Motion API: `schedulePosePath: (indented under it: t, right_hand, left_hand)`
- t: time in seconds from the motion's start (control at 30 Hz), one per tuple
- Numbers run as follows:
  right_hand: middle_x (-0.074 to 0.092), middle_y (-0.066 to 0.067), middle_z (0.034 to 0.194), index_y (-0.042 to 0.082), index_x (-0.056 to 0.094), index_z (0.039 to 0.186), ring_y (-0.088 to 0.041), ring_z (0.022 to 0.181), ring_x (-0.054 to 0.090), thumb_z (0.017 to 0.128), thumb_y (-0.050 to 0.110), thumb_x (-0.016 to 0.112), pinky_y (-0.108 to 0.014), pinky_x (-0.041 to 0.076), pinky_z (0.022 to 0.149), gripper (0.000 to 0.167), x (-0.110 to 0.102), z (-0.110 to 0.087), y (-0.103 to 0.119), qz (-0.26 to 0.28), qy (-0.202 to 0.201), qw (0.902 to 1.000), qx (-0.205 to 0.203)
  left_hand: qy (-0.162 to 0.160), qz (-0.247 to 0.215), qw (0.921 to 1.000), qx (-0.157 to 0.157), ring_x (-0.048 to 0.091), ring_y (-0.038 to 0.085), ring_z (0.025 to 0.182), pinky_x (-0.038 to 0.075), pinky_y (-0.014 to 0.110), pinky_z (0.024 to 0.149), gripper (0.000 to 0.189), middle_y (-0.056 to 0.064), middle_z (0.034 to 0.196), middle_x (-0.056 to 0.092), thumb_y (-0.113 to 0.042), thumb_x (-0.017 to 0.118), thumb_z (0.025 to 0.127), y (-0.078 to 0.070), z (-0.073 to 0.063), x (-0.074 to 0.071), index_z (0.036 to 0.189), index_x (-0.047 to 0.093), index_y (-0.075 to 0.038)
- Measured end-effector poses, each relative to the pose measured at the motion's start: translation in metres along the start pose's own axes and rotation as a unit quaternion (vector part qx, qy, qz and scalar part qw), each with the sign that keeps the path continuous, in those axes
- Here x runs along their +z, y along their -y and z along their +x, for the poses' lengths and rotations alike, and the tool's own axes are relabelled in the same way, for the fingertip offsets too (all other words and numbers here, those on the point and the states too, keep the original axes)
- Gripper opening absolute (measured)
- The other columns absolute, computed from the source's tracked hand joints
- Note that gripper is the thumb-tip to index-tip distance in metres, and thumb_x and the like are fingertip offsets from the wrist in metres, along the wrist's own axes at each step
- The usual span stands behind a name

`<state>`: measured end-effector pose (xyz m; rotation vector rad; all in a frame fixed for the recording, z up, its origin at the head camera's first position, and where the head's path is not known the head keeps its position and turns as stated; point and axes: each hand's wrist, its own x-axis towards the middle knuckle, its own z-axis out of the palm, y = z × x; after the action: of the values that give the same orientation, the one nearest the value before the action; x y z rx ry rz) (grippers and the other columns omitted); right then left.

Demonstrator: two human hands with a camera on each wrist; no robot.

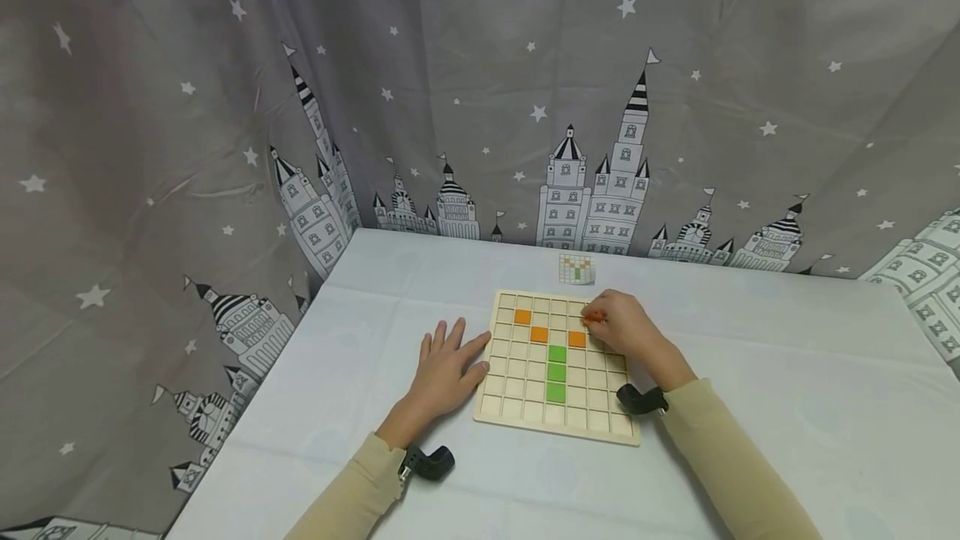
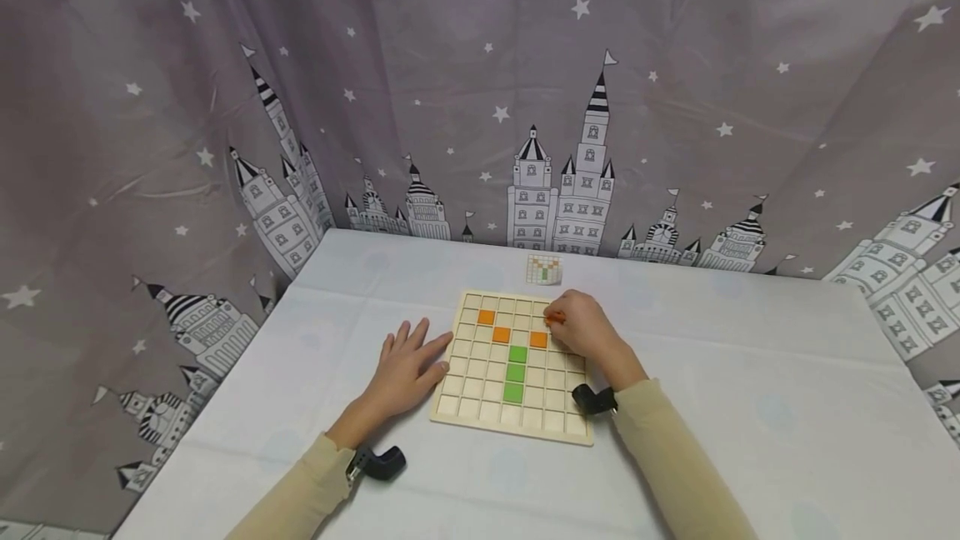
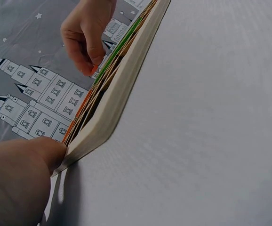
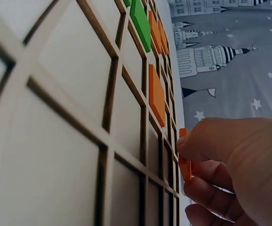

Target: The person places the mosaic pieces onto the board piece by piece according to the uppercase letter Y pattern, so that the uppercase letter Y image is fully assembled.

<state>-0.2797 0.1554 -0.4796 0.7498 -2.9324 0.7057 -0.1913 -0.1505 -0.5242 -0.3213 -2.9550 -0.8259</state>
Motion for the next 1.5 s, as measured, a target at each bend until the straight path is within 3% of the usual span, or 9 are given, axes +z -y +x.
schedulePosePath:
  t: [0.67,1.5]
  right_hand:
    - [0.073,-0.012,0.097,0.004,0.081,0.102,-0.026,0.092,0.066,0.088,0.002,0.07,-0.045,0.057,0.084,0.017,0.01,0.01,0.011,-0.004,0.02,0.9995,-0.023]
    - [0.073,-0.012,0.098,0.004,0.08,0.103,-0.026,0.09,0.066,0.085,-0.002,0.066,-0.046,0.056,0.083,0.023,0.013,0.01,0.014,0.01,0.015,0.9993,-0.033]
  left_hand:
    - [0.003,0.002,1.0,-0.003,0.017,0.054,0.154,0.013,0.073,0.121,0.049,0.027,0.163,0.034,-0.033,0.056,0.099,0.0,0.0,0.0,0.145,0.059,-0.017]
    - [0.003,0.002,1.0,0.001,0.018,0.054,0.154,0.013,0.073,0.12,0.049,0.028,0.162,0.034,-0.034,0.057,0.099,-0.001,0.0,-0.001,0.145,0.059,-0.017]
